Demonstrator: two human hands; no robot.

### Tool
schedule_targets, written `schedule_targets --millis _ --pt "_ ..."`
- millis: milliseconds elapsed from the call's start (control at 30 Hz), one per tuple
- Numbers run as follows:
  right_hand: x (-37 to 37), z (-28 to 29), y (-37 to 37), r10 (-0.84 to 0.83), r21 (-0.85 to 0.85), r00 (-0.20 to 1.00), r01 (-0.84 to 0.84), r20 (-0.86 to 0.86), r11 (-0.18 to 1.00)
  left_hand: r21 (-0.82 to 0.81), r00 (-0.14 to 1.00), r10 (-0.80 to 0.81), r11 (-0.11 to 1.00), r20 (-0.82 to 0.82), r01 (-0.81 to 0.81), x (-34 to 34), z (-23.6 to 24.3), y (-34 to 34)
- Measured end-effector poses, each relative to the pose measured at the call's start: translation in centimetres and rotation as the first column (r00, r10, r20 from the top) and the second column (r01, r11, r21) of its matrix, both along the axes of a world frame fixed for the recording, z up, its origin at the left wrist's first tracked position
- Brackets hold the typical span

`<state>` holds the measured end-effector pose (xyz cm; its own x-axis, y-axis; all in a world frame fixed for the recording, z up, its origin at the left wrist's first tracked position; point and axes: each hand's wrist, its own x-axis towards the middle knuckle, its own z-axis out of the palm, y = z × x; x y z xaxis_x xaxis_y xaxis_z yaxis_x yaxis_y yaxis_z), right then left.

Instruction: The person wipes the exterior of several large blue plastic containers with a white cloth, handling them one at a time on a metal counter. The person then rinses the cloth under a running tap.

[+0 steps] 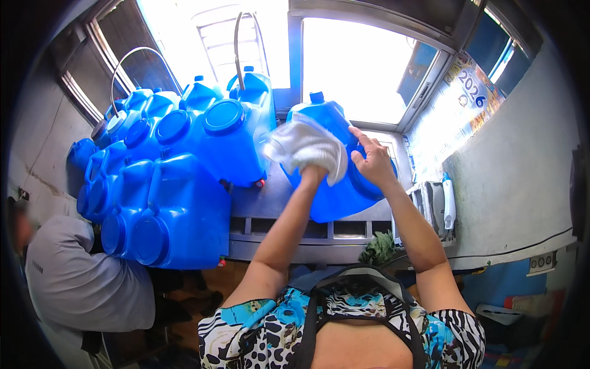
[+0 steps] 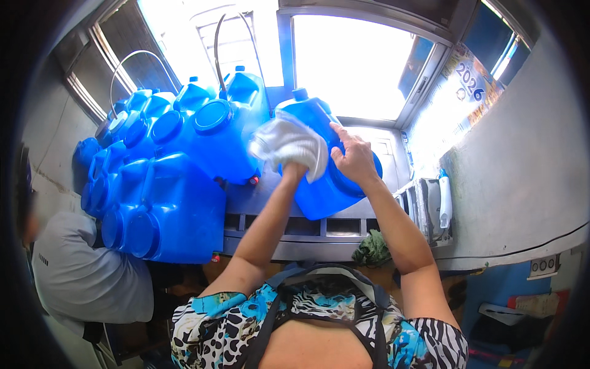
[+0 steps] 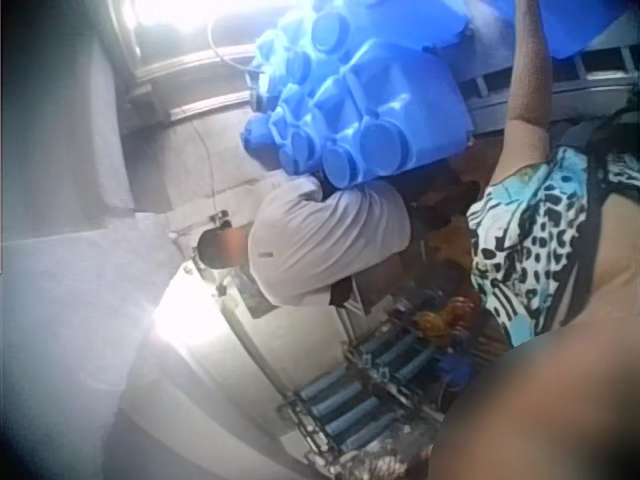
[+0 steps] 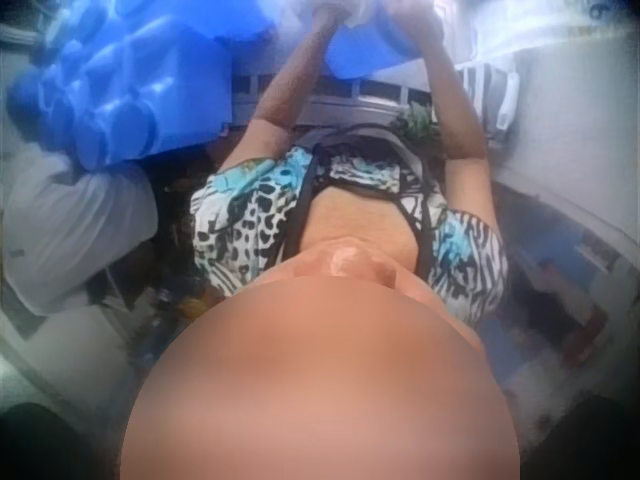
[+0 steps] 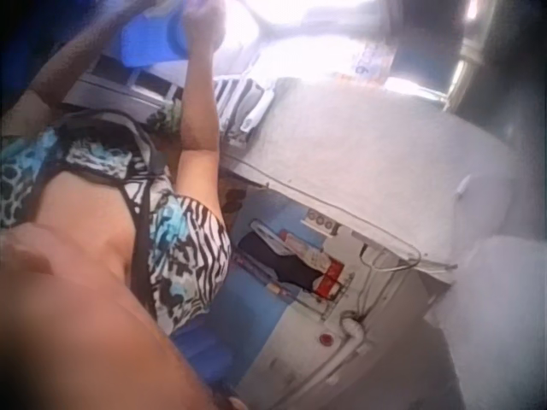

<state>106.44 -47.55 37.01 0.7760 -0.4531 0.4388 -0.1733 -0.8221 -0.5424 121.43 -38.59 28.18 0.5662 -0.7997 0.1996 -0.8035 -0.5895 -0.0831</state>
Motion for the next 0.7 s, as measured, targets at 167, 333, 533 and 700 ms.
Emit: schedule_targets --millis 167,333,533,700 --pt "-1.0 -0.2 0.9 -0.009 -0.071 1.000 0.011 0.027 0.997 -0.496 0.993 -0.051 0.863 0.109 0.099 4.8 2.4 -1.6" --pt "-0.9 -0.4 -0.1 -0.119 0.010 0.992 0.120 -0.036 0.993 -0.842 0.770 -0.634 0.376 0.071 0.387 -0.3 -0.8 -2.0" --pt "-1.3 -0.6 0.6 -0.076 -0.079 0.997 0.075 -0.016 0.994 -0.225 0.996 -0.027 0.973 0.079 0.044 -0.6 8.1 -4.2" --pt "-2.7 -0.3 0.5 -0.061 -0.033 0.998 0.061 0.004 0.998 0.006 0.971 -0.026 1.000 -0.238 0.028 7.0 14.2 -3.9"
